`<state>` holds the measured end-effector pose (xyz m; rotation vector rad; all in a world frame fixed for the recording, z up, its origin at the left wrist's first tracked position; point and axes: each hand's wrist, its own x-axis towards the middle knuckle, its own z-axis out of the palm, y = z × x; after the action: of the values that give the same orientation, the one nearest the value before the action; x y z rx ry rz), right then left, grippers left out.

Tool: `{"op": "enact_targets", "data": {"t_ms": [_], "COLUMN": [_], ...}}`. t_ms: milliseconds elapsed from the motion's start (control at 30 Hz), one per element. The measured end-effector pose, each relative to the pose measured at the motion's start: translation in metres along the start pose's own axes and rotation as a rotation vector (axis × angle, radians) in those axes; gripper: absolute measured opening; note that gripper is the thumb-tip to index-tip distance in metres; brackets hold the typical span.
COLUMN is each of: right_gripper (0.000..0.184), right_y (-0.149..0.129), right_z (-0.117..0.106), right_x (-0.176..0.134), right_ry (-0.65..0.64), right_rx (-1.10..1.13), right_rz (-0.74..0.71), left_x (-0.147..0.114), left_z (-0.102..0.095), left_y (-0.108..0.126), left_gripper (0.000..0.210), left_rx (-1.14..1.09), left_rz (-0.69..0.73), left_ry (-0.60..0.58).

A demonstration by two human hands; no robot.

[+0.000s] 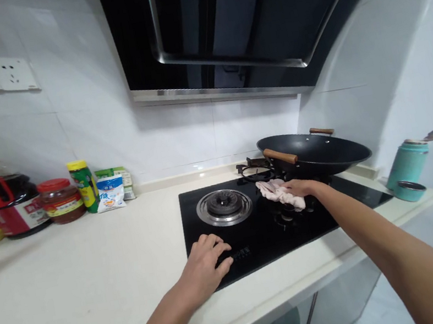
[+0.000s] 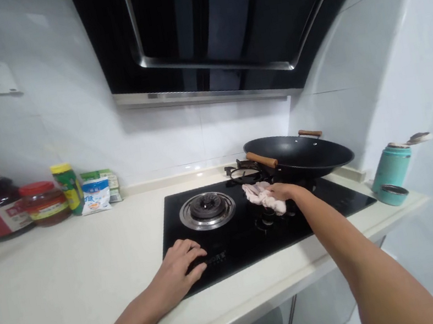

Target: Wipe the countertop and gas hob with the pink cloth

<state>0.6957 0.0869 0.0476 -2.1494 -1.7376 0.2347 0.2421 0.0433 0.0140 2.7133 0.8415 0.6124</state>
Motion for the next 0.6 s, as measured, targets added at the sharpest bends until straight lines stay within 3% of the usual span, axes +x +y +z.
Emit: {"op": "enact_targets", "data": {"t_ms": [133,367,600], "right_gripper": [0.022,0.047,0.042], "right_y": [0.019,0.049,0.063], "right_z": [-0.005,-0.004,-0.004], "right_x": [-0.011,-0.04,-0.056], "right_ry": [-0.078,0.108,0.196], "right_rx": [0.091,0.037,-0.226], "right_rz": [0.004,0.12,0.242], "left_x": [0.0,0.002,0.004], "left_z": [0.0,0.003,0.002], "left_y": [-0.002,-0.008,-0.007], "left_gripper": [0.024,0.024,0.025], "left_rx": [-0.007,0.003,-0.005], "left_rz": [-0.005,0.037,0.013], "left_ry": [0.004,0.026,0.016]}}
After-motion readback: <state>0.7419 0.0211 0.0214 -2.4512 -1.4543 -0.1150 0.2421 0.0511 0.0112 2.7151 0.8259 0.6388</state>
